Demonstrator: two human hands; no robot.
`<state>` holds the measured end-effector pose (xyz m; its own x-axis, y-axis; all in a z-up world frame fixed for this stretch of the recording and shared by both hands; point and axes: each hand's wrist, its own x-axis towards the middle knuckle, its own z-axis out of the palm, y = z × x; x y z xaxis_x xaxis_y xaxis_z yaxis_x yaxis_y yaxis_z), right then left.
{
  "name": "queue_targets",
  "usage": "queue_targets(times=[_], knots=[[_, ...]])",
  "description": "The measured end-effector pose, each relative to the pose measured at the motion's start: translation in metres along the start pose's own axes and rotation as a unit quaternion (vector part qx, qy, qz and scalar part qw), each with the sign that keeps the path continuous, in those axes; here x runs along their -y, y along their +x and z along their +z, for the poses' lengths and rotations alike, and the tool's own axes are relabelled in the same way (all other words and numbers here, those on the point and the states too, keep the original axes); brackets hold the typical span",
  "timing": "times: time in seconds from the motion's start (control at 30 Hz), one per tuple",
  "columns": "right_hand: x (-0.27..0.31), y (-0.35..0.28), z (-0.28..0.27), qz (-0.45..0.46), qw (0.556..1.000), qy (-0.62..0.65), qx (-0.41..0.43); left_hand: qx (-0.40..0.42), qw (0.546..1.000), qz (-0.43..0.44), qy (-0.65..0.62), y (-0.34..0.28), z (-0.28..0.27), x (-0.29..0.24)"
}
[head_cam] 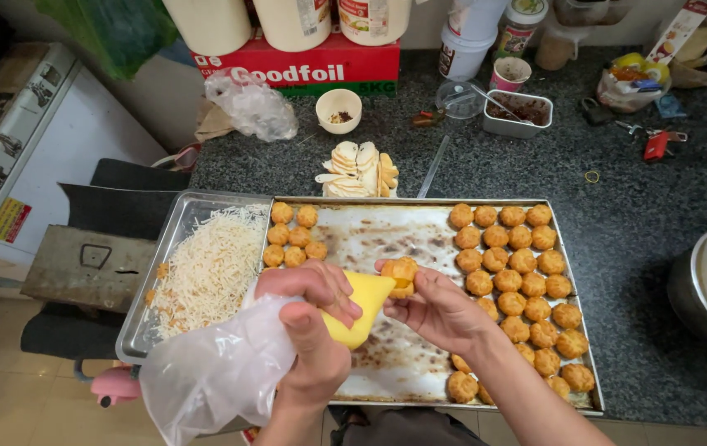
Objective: Fill small pastries with a yellow cream using a piping bag and a scraper.
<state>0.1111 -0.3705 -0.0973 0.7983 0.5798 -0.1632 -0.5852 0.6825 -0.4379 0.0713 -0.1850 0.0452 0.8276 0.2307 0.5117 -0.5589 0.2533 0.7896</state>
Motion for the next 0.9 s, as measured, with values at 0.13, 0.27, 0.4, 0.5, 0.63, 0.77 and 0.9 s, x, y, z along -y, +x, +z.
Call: queue_targets(times=[0.13,0.27,0.4,0.5,0.63,0.77,0.9], knots=[[0.000,0.001,-0.001,-0.002,1.000,0.003,0.014,-0.009,1.000,0.017,0.000,0.001,0.002,0.000],[0.006,0.005,0.003,-0.008,1.000,0.012,0.001,-0.010,0.999,0.041,0.028,0.007,-0.001,0.001],[0.027,0.010,0.015,-0.044,0.989,-0.102,-0.093,-0.074,0.996,-0.006,-0.043,0.015,-0.014,0.008],[0.054,0.012,-0.027,-0.085,0.960,-0.210,-0.165,-0.185,0.966,-0.080,-0.161,0.028,-0.025,0.004],[0.072,-0.001,-0.054,-0.066,0.897,-0.336,-0.279,-0.279,0.927,-0.131,-0.212,0.040,-0.045,0.004],[0.066,-0.004,-0.069,0.031,0.741,-0.570,-0.353,-0.328,0.906,-0.152,-0.219,0.042,-0.059,0.006],[0.050,0.007,-0.081,0.128,0.494,-0.808,-0.294,-0.344,0.899,-0.153,-0.223,0.042,-0.065,0.006]])
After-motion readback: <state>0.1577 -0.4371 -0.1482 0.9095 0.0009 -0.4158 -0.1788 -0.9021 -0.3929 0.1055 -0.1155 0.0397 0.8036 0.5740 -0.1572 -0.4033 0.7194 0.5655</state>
